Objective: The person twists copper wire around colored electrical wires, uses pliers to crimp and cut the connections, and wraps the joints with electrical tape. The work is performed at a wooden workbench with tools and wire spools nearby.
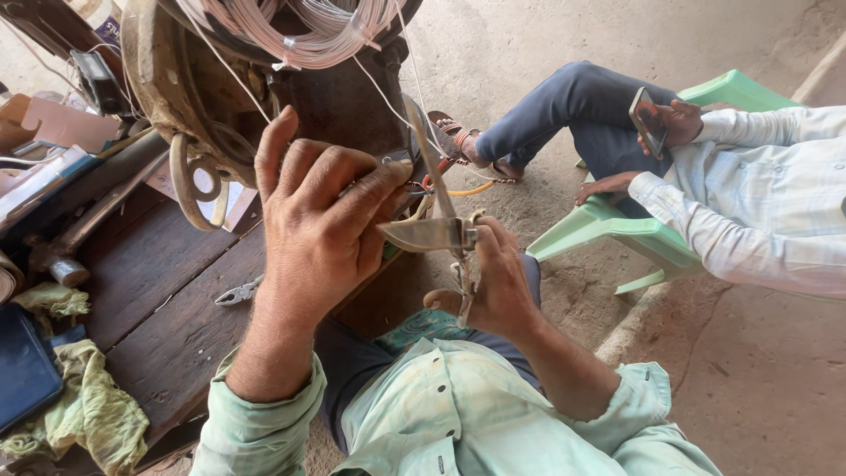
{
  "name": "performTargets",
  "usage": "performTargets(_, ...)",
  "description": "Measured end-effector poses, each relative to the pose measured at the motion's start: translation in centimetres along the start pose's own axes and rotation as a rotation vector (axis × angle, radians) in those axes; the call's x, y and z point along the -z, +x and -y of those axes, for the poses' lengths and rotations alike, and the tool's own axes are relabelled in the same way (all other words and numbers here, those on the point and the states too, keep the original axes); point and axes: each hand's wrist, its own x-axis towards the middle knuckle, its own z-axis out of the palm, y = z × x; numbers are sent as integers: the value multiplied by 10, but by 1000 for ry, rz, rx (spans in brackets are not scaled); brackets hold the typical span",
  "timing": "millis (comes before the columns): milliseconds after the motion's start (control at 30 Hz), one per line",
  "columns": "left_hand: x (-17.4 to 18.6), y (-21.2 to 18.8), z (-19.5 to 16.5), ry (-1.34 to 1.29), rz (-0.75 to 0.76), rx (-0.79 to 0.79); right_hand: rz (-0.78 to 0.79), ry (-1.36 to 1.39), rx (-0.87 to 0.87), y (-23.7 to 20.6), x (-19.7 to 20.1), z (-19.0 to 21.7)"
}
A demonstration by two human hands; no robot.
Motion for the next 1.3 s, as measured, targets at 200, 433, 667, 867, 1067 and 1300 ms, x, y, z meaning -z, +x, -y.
performTargets(200,8,0,-7,6,6,12,-38,-43,29,16,-8,14)
performTargets(433,16,2,-12,3,14,25,-44,-60,68,31,-8,19)
performTargets(667,15,3,-11,-2,2,12,-4,-91,52,32,-9,15)
performTargets(867,16,3,-11,8,10,18,14,-62,80,35,-5,14)
performTargets(1067,16,2,-9,17,18,-5,23,-100,98,39,1,17)
performTargets(1300,13,-1,-6,58,56,3,-8,-73,108,37,0,16)
